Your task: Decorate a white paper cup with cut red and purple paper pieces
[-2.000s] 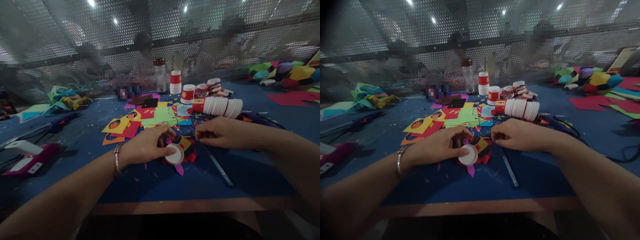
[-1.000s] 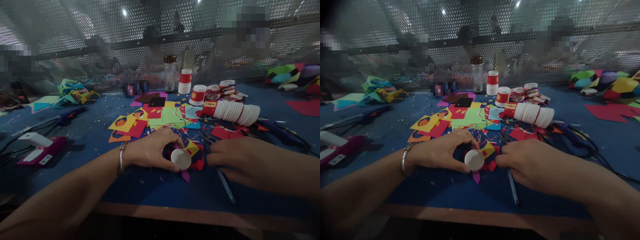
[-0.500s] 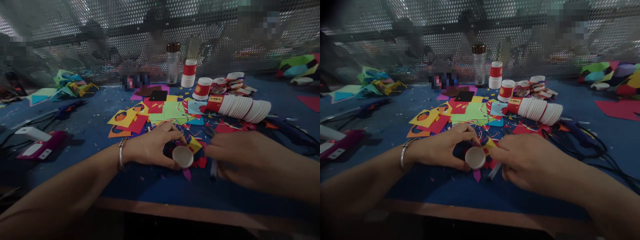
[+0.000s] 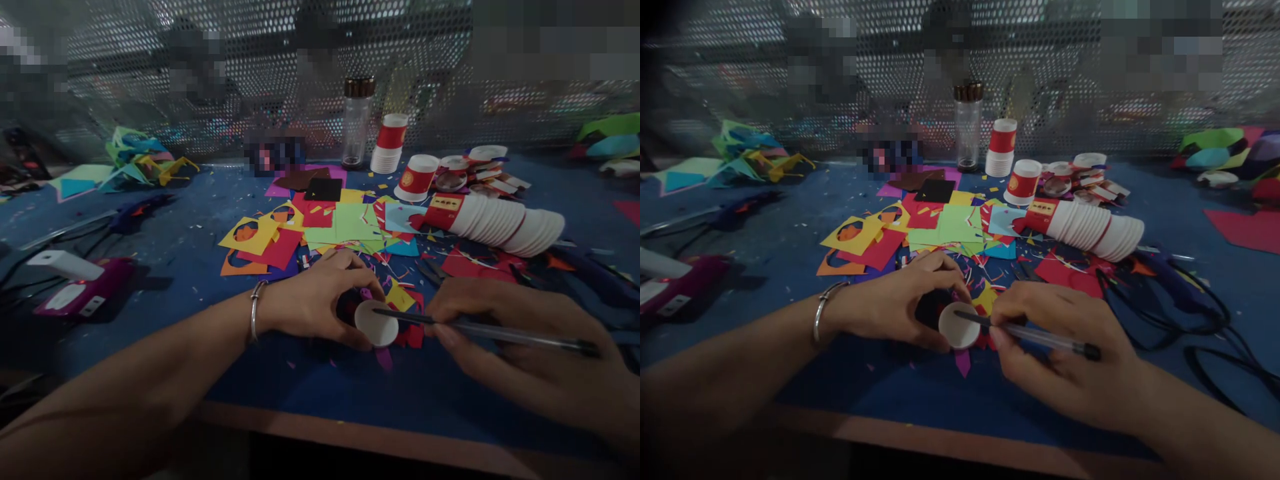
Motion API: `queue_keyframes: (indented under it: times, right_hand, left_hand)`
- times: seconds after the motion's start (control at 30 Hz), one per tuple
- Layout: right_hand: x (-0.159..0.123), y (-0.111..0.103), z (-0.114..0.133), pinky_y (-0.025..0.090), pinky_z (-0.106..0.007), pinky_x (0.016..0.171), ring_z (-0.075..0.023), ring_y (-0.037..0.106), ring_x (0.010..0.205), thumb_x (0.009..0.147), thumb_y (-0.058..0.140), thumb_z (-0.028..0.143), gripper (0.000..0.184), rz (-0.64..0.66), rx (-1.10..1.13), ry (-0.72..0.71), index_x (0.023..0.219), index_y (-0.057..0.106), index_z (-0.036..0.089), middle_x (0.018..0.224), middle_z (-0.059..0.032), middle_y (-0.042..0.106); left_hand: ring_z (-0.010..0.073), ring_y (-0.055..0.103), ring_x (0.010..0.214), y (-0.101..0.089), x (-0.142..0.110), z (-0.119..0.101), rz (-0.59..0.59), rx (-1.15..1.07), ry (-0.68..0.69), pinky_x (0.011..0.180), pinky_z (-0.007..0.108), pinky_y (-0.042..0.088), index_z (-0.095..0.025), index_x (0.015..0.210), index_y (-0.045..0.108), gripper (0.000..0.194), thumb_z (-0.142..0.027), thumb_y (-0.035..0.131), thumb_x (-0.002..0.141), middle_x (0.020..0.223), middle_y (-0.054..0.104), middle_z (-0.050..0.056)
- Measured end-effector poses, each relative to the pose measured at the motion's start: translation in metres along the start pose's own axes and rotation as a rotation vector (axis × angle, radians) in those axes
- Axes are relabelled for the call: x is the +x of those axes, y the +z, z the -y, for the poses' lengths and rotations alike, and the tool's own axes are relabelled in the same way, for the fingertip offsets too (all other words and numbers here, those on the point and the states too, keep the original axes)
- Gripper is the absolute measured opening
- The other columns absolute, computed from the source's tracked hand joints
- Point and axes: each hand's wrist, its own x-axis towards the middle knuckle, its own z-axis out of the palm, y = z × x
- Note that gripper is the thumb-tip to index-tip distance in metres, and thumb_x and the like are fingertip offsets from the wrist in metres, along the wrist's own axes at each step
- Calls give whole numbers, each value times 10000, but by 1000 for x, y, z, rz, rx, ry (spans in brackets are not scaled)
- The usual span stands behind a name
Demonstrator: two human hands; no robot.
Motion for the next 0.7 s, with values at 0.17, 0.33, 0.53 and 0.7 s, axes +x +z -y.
queue_keyframes:
  times: [0.17,0.33,0.53,0.7]
  right_hand:
    - [8,6,1,560,-269,567,-172,723,630,915,573,193,107,-21,111,-9,883,628,280,765,2,768]
    - [11,13,2,580,-274,584,-178,739,648,905,584,205,91,-40,182,9,866,631,272,774,-4,781]
    - [12,17,1,577,-259,630,-168,742,673,909,583,196,93,-24,209,-1,901,638,270,789,-5,780]
    - [12,18,-1,564,-247,625,-166,740,692,942,580,234,65,-3,229,-10,911,628,264,810,-2,776]
  left_hand:
    - [295,493,1220,0,0,1,1,-1,6,1044,430,437,-262,1151,674,517,-388,903,705,1227,527,72]
    - [296,488,1220,0,1,2,4,0,16,1052,439,426,-267,1145,671,506,-384,900,709,1219,547,65]
    - [295,483,1235,0,1,3,1,6,21,1055,417,425,-254,1150,677,520,-365,913,701,1221,529,73]
    - [296,484,1230,0,2,2,-8,0,20,1045,424,439,-254,1153,678,536,-360,921,687,1225,507,75]
